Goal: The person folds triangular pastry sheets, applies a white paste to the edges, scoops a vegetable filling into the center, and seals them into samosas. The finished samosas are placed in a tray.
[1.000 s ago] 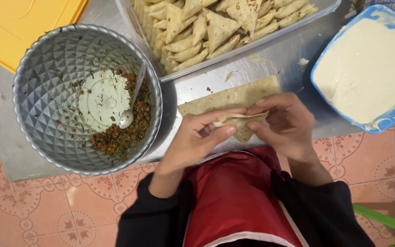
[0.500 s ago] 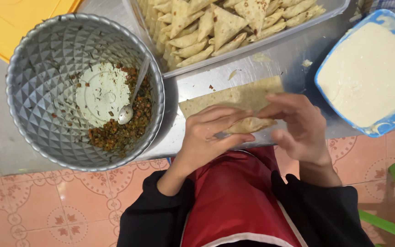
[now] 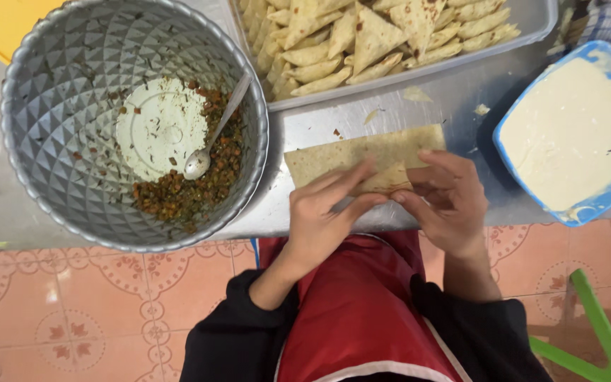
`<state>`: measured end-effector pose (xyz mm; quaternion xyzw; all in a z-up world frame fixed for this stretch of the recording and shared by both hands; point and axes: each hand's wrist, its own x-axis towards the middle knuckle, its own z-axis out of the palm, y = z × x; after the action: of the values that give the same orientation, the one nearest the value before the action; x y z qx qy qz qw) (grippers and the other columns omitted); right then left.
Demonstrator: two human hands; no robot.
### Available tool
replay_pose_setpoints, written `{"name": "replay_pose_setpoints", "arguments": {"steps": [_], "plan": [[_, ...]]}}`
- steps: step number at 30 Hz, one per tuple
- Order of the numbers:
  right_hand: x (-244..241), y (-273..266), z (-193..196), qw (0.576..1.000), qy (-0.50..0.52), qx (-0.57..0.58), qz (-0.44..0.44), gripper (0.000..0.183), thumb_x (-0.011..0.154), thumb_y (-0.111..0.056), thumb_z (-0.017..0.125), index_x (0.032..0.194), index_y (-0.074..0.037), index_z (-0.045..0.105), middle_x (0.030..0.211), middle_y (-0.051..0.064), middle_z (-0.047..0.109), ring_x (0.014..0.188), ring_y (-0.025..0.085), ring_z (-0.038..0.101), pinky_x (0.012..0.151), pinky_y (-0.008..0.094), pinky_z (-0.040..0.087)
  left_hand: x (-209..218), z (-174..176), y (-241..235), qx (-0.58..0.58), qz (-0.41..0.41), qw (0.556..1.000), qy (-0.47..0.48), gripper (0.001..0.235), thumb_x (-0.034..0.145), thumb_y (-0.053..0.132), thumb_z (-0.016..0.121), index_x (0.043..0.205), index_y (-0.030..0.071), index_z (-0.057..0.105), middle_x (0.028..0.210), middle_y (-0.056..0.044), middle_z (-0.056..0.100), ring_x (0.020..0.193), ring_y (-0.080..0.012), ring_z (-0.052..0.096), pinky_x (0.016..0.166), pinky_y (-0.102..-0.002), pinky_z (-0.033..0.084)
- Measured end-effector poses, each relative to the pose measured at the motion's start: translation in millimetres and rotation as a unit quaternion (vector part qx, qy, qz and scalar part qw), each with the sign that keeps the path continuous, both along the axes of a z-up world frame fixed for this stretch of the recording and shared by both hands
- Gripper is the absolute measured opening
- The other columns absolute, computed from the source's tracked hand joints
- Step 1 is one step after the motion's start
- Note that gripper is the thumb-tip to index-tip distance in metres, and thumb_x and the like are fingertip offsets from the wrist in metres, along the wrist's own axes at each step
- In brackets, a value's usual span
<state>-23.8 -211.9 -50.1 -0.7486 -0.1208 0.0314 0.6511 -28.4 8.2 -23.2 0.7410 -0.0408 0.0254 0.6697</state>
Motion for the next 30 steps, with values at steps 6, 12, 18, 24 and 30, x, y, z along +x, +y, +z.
{"name": "replay_pose_setpoints", "arguments": {"steps": [6, 12, 18, 24, 30], "plan": [[-7, 10, -18, 0.994, 0.05, 0.016, -0.092, 0.06, 0.092, 0.015, 0.07, 0.143, 0.0, 0.041, 0.111, 0.021, 0.071, 0.102, 0.024, 0.074, 0.084, 0.029, 0.062, -4, -23, 10, -0.017, 0.047, 0.999, 0.005, 0.022, 0.091, -0.005, 0.075, 0.112, 0.001, 0.076, 0.106, -0.01, 0.08, 0.096, -0.0158, 0.08, 0.083, -0.025, 0.064], [-16, 6, -43, 0.994, 0.011, 0.047, -0.098, 0.062, 0.091, 0.011, 0.073, 0.143, -0.002, 0.043, 0.109, 0.018, 0.071, 0.095, 0.018, 0.073, 0.076, 0.024, 0.059, 7, -51, 24, -0.082, 0.008, 0.997, -0.016, 0.014, 0.09, -0.004, 0.076, 0.104, -0.001, 0.078, 0.109, -0.012, 0.079, 0.098, -0.019, 0.079, 0.085, -0.027, 0.063], [35, 6, -44, 0.981, -0.06, -0.105, -0.15, 0.052, 0.086, 0.013, 0.076, 0.131, 0.001, 0.054, 0.104, 0.011, 0.067, 0.083, 0.014, 0.067, 0.063, 0.023, 0.056, 22, -58, 23, -0.07, 0.06, 0.995, 0.028, 0.024, 0.089, 0.003, 0.079, 0.112, -0.002, 0.074, 0.107, -0.013, 0.08, 0.093, -0.0187, 0.08, 0.078, -0.028, 0.063], [179, -10, -14, 0.864, -0.3, -0.299, -0.272, 0.035, 0.11, 0.003, 0.068, 0.14, 0.001, 0.05, 0.122, 0.019, 0.064, 0.11, 0.028, 0.07, 0.099, 0.037, 0.057, 9, -56, 27, 0.032, 0.184, 0.976, -0.112, 0.024, 0.097, 0.001, 0.072, 0.12, 0.0, 0.068, 0.112, -0.014, 0.077, 0.102, -0.0212, 0.078, 0.089, -0.032, 0.063], [134, -13, -26, 0.866, -0.254, -0.297, -0.312, 0.026, 0.113, 0.002, 0.064, 0.138, -0.003, 0.058, 0.116, 0.016, 0.073, 0.101, 0.028, 0.078, 0.09, 0.034, 0.059, -1, -64, 26, 0.102, 0.117, 0.987, 0.04, 0.03, 0.089, 0.005, 0.077, 0.118, 0.002, 0.072, 0.097, -0.012, 0.08, 0.08, -0.0139, 0.079, 0.064, -0.026, 0.062]]}}
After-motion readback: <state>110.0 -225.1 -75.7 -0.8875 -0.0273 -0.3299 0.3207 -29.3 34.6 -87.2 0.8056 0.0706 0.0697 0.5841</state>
